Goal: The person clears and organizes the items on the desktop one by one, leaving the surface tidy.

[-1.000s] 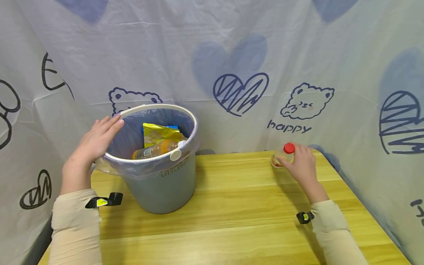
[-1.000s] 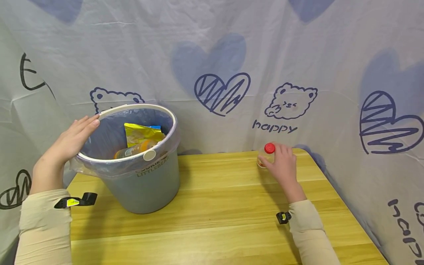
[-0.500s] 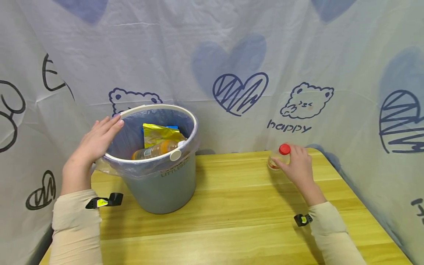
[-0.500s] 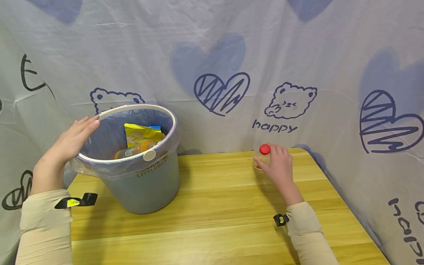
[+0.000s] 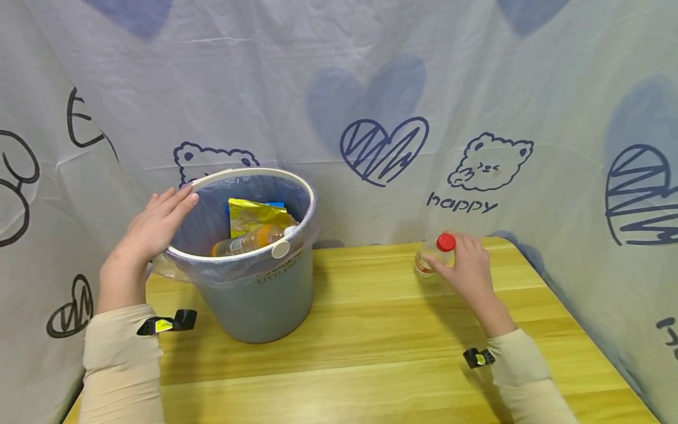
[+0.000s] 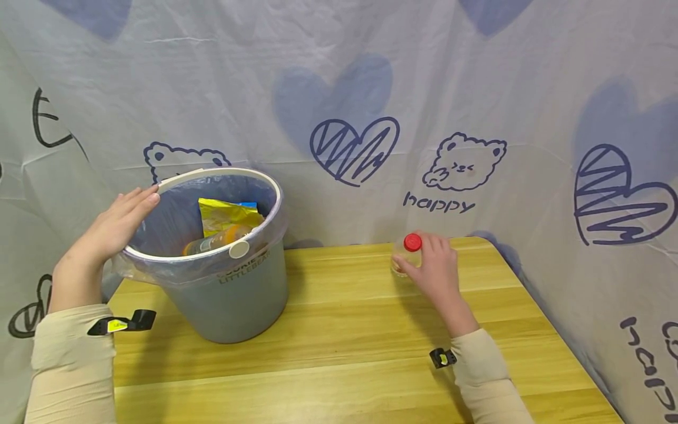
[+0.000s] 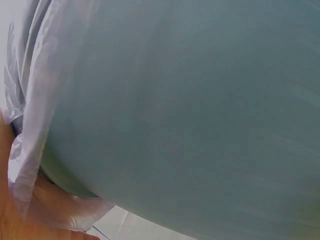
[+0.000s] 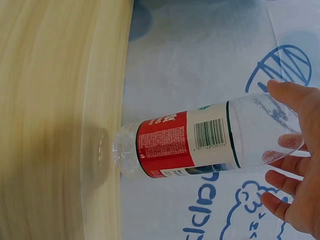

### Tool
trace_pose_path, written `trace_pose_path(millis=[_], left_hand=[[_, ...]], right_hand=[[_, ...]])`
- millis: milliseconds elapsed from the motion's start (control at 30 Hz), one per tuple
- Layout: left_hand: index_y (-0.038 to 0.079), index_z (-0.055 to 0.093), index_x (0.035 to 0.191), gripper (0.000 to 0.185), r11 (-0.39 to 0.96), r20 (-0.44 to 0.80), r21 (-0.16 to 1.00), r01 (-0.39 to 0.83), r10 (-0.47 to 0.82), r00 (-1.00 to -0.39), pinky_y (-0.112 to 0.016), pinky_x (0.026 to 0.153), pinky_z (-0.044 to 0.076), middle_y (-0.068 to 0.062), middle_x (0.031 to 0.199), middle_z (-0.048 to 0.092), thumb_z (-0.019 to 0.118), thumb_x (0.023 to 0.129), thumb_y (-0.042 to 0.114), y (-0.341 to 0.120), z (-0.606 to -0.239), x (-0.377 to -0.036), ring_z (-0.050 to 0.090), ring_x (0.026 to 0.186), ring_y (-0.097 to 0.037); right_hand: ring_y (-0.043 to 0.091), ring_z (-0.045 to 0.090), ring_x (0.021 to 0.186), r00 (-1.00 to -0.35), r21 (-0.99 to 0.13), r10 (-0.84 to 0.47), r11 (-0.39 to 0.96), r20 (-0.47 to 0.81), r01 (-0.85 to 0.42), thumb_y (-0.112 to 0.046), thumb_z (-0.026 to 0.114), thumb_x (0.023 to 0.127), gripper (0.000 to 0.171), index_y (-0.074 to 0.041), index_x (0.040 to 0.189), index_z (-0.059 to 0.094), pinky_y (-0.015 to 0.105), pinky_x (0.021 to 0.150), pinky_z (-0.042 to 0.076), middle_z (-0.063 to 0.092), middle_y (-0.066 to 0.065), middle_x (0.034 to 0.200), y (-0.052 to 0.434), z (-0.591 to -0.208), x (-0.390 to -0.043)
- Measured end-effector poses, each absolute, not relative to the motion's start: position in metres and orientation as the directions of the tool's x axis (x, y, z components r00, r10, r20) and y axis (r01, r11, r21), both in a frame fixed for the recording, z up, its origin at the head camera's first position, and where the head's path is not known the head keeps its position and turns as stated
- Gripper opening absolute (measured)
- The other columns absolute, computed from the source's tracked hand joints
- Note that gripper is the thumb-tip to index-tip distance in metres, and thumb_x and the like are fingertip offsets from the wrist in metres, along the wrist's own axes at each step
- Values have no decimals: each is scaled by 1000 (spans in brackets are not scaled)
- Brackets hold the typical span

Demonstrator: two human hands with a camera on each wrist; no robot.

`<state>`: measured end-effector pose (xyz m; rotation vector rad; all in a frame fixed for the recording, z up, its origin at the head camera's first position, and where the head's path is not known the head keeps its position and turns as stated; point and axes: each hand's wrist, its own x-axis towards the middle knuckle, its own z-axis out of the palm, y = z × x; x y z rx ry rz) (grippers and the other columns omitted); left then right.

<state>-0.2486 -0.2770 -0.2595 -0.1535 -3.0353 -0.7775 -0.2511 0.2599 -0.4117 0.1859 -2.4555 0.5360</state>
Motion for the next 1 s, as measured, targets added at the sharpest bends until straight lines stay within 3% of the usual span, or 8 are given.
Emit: trace_pose_path(millis=[567, 1000], left_hand=[[20, 4, 158, 83, 919, 24, 393, 24, 16, -1000, -79, 106, -8, -23, 162, -2, 10, 94, 73, -276, -259, -245, -15, 146, -51], [18, 0, 158, 90, 933, 14, 359, -20, -27, -1000, -82, 102, -9, -26, 161, -6, 9, 91, 78, -277, -256, -240, -18, 144, -53]], right_hand=[[40, 54, 101, -732, -325, -37, 880, 681, -346, -34, 85, 71, 64, 2, 115, 59, 56, 85, 43, 64, 21, 106, 243, -410, -245], [39, 53, 104, -743, -358, -39, 859, 668, -367, -35, 84, 72, 65, 1, 120, 59, 55, 91, 42, 65, 20, 109, 239, -405, -243]])
